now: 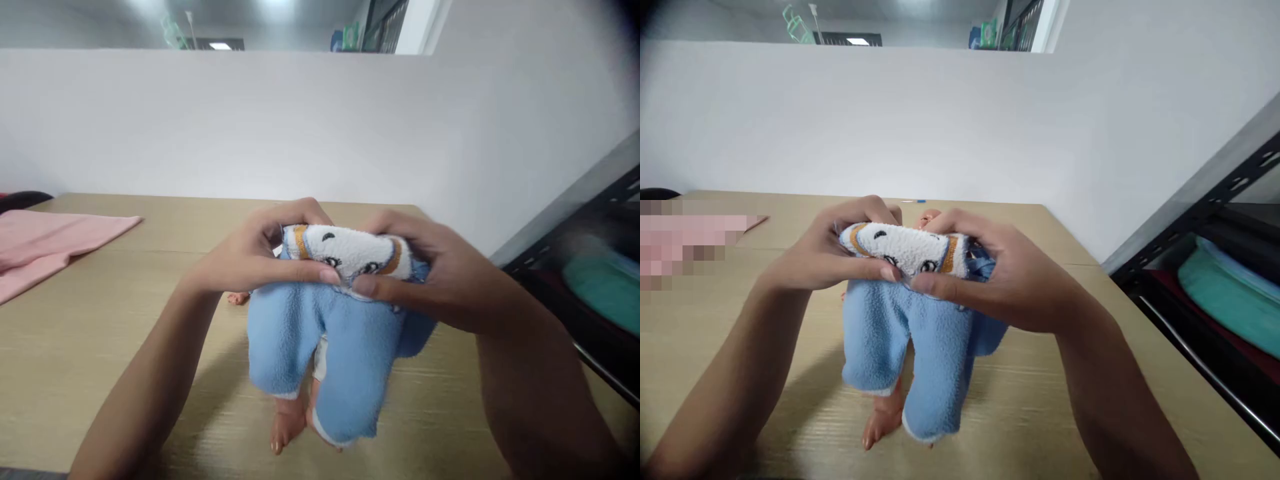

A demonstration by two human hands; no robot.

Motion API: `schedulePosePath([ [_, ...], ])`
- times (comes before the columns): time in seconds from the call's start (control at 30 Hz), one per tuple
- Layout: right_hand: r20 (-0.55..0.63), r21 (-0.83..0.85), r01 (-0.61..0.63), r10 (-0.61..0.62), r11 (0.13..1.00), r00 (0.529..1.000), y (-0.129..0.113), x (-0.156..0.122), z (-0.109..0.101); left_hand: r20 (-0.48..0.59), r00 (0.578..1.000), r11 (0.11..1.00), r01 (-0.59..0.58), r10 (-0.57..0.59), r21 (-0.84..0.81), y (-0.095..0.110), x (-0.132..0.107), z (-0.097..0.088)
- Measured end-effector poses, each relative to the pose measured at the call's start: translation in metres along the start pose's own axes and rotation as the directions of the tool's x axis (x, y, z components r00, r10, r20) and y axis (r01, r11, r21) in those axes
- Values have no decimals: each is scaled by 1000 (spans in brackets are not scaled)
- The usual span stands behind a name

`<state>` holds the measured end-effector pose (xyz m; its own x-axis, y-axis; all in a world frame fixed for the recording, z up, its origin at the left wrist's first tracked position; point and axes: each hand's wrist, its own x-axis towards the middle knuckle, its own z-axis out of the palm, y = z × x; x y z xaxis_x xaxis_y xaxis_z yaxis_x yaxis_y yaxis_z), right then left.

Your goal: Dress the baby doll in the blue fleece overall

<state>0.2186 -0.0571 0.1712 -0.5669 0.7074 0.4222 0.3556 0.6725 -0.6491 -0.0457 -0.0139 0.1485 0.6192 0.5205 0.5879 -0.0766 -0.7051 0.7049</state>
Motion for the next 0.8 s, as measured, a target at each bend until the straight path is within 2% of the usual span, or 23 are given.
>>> schedulePosePath([
  [0.07,-168,-94,91,-106,991,980,-3,-2,4,-7,1000,1000,-2,2,13,-3,0,-2],
  [0.17,-240,-163,153,-190,975,952,-7,-7,8,-17,1000,1000,14,-14,16,-3,-1,-3],
  [0.27,-261,-149,105,-142,983,955,-8,-10,11,79,994,997,67,-70,41,-1,-3,-5],
  [0.33,-316,-149,53,-98,987,944,-6,-11,11,183,980,995,73,-83,61,-1,-3,-8],
  [0.4,-356,-165,7,-66,986,932,-4,-9,10,225,971,996,62,-76,70,-1,-3,-11],
  [0.57,-446,-340,-54,-111,939,888,-6,-7,3,115,990,991,72,-85,112,2,-4,-12],
  [0.67,-437,-228,3,-105,974,893,-11,-7,3,51,993,988,98,-105,115,3,-6,-9],
  [0.77,-422,-107,-36,-13,994,906,-8,-7,4,112,981,984,149,-159,95,1,-7,-7],
  [0.8,-378,-54,-67,42,996,925,-4,-7,3,140,975,983,164,-175,87,-1,-7,-7],
])
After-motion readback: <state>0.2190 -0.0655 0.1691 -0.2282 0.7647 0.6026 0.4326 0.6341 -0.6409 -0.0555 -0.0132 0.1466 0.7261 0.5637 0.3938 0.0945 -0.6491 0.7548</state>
